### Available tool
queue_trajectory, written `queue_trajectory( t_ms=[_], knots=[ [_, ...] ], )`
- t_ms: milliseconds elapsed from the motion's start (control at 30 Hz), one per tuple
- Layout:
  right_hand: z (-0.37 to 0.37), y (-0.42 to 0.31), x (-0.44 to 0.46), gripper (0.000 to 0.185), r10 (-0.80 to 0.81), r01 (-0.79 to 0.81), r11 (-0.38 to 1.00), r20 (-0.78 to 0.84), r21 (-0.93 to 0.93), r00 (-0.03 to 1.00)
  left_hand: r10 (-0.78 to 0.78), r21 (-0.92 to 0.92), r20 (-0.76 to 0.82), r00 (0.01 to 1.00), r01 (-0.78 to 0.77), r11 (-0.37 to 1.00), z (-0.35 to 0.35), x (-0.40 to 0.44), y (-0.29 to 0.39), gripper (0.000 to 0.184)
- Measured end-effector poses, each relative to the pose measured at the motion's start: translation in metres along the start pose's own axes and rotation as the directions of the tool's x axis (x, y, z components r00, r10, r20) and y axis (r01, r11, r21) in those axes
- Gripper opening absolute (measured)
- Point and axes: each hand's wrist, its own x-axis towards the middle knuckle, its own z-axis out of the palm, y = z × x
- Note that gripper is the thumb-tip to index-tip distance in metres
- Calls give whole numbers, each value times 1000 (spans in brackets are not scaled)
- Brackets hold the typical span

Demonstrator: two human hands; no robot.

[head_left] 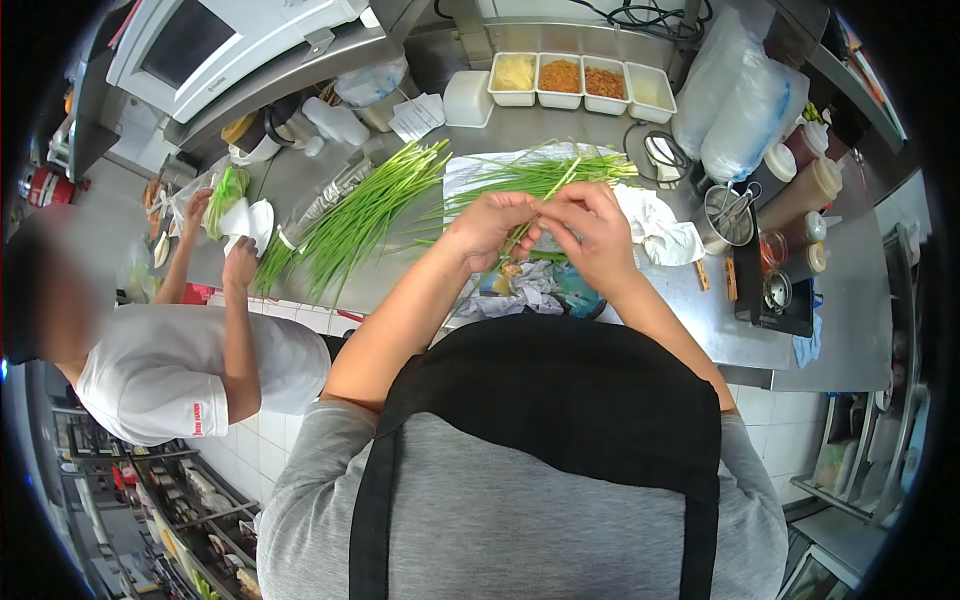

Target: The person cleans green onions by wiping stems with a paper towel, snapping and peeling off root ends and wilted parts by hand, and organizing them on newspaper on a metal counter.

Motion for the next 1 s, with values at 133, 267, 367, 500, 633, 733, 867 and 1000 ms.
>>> queue_trajectory(
  t_ms=[133, 267, 367, 500, 633, 733, 867, 1000],
  knots=[
    [-2, 7, 2, 18, -195, 205, 965, 74, -162, 978, 7, -142, 55, 998, 1, 990, 0, -4, 1, 16],
    [4, 9, 5, 13, -119, 127, 983, 62, -130, 991, 10, -251, 91, 996, 14, 968, -7, -4, -6, 17],
    [-1, 18, 8, 11, 62, -57, 997, -99, 55, 993, 41, -253, 98, 994, -15, 967, -18, -10, -5, 17],
    [-9, 11, 12, 14, 128, -127, 991, -20, 35, 992, 9, -204, -44, 999, -18, 979, -14, -25, 9, 17],
    [11, 0, 21, 16, -200, 211, 970, 102, -117, 975, 47, -295, -30, 998, -54, 954, -19, -18, -3, 22],
    [24, 2, 16, 19, -229, 245, 960, 119, -137, 966, 43, -306, -59, 997, -59, 950, -15, -20, -8, 21],
    [32, 9, 15, 19, -206, 217, 973, 124, -77, 971, 34, -348, -118, 992, -73, 935, -16, -23, -9, 20],
    [21, 2, 19, 17, -123, 123, 992, 26, -8, 992, 87, -238, -243, 966, -146, 960, -15, -32, 6, 16]
  ],
)
